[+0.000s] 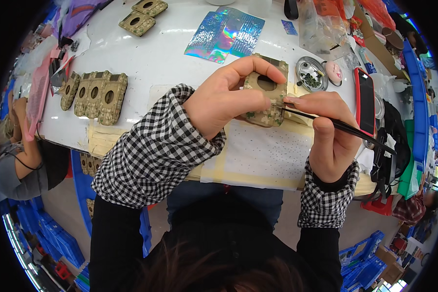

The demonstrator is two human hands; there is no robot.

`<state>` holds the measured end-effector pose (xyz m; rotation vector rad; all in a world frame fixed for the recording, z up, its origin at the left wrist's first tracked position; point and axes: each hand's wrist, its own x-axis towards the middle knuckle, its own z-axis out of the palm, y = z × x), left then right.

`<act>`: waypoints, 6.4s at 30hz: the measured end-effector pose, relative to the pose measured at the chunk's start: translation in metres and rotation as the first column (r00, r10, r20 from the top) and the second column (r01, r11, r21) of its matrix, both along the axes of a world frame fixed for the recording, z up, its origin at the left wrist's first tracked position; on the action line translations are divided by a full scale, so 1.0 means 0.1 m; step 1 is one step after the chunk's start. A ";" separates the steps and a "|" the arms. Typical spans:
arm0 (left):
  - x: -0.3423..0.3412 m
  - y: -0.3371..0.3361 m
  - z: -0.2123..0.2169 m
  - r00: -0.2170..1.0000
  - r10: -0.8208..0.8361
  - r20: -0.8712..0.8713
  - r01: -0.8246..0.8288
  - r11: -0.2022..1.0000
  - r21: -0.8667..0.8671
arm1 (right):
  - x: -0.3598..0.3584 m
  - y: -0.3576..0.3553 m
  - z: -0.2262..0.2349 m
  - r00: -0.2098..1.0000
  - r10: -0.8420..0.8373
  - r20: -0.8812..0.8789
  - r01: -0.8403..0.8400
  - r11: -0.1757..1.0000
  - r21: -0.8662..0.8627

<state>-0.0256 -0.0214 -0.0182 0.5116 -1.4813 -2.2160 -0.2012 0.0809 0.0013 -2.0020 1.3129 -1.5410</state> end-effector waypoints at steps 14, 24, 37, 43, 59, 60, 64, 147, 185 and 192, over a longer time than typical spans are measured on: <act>0.00 0.01 -0.01 1.000 0.001 -0.024 -0.001 1.000 0.021 | 0.01 -0.01 -0.01 1.000 -0.006 -0.019 0.005 1.000 -0.012; 0.00 0.01 -0.03 1.000 0.005 -0.027 -0.005 1.000 -0.004 | 0.01 0.00 0.00 0.999 0.004 -0.042 -0.004 1.000 0.000; 0.00 0.02 -0.03 0.999 0.026 -0.032 -0.026 1.000 -0.002 | 0.02 0.00 0.02 0.997 0.018 -0.075 -0.018 1.000 0.004; 0.00 0.03 0.01 1.000 0.012 -0.013 -0.012 1.000 0.005 | 0.02 0.02 -0.01 0.999 -0.009 -0.044 0.009 1.000 -0.010; -0.01 0.03 0.04 1.000 0.011 -0.021 -0.009 0.996 0.084 | 0.01 0.03 -0.01 0.999 -0.042 0.006 0.041 0.999 0.008; 0.00 0.03 0.04 1.000 0.011 -0.021 -0.008 0.995 0.096 | 0.01 0.03 -0.02 0.999 -0.040 0.003 0.040 0.999 0.009; 0.01 0.04 0.07 1.000 -0.012 -0.025 0.014 0.994 0.109 | 0.02 0.03 -0.01 0.999 -0.039 -0.005 0.039 0.999 0.016; 0.02 0.06 0.10 0.998 -0.024 -0.061 0.026 0.999 0.034 | 0.02 0.05 -0.01 1.000 -0.015 -0.007 0.015 1.000 0.006; 0.01 0.08 0.08 0.996 0.006 -0.092 -0.007 1.000 -0.010 | 0.05 0.03 0.00 0.996 -0.030 -0.080 0.029 1.000 -0.010; -0.01 0.09 0.09 0.996 0.013 -0.092 -0.016 0.999 -0.035 | 0.04 0.04 0.03 0.995 -0.037 -0.091 0.037 0.999 -0.007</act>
